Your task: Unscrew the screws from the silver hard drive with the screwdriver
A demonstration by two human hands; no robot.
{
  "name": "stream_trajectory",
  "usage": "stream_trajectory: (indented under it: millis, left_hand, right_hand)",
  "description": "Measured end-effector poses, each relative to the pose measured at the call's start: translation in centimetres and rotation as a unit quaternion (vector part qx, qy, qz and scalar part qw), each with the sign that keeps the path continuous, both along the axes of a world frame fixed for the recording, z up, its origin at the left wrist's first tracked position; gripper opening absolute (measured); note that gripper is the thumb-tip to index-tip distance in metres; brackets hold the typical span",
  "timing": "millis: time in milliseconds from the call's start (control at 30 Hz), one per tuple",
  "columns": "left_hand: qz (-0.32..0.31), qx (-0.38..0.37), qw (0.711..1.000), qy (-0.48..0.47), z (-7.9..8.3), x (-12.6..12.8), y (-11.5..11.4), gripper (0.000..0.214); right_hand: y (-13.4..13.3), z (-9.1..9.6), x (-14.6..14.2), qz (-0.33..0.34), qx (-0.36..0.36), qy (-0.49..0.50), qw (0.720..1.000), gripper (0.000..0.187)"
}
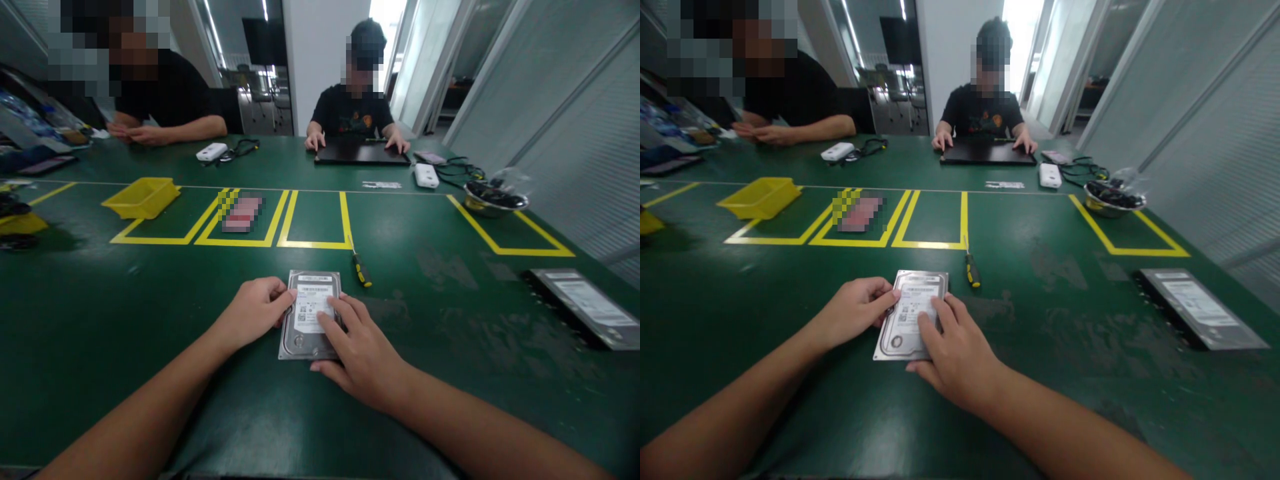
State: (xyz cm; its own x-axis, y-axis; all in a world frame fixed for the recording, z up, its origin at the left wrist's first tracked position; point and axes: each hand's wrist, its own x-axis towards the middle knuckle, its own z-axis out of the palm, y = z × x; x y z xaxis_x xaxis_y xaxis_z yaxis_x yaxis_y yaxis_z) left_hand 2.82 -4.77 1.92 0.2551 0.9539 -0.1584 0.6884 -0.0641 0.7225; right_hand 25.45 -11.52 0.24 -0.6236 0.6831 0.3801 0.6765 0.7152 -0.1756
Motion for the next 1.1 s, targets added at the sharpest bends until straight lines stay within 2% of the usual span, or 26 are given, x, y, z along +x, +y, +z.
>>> stream_trajectory:
  millis: [200, 400, 600, 700, 867, 967, 1100]
  left_hand:
    - [-0.029, 0.082, 0.99, 0.107, 1.1, 0.3, -0.7, 0.042]
    - [-0.035, 0.105, 0.987, 0.117, 1.1, 0.5, -0.7, 0.041]
    - [-0.012, 0.135, 0.983, 0.121, 0.3, 0.6, -0.3, 0.034]
    - [0.008, 0.188, 0.974, 0.123, -0.6, 0.7, 0.0, 0.049]
    - [-0.072, 0.238, 0.964, 0.09, -1.8, 0.8, 0.7, 0.066]
    - [-0.11, 0.226, 0.963, 0.099, -1.9, 0.9, 0.9, 0.075]
    - [-0.128, 0.192, 0.967, 0.105, -1.7, 0.9, 0.9, 0.08]
  right_hand:
    - [0.0, 0.3, 0.0, 0.005, -0.02, -0.002, 1.0, 0.06]
    - [0.0, 0.6, -0.1, 0.002, -0.037, -0.01, 0.999, 0.056]
    - [0.1, 0.6, 0.5, -0.007, -0.082, -0.004, 0.997, 0.058]
    - [0.1, 0.5, 0.7, -0.001, -0.085, -0.012, 0.996, 0.059]
    - [0.0, 0.8, 0.8, -0.003, -0.068, -0.028, 0.997, 0.058]
    - [-0.1, 1.2, 1.0, -0.008, -0.064, -0.018, 0.998, 0.046]
    - [-0.1, 1.6, 1.1, 0.004, -0.04, -0.012, 0.999, 0.017]
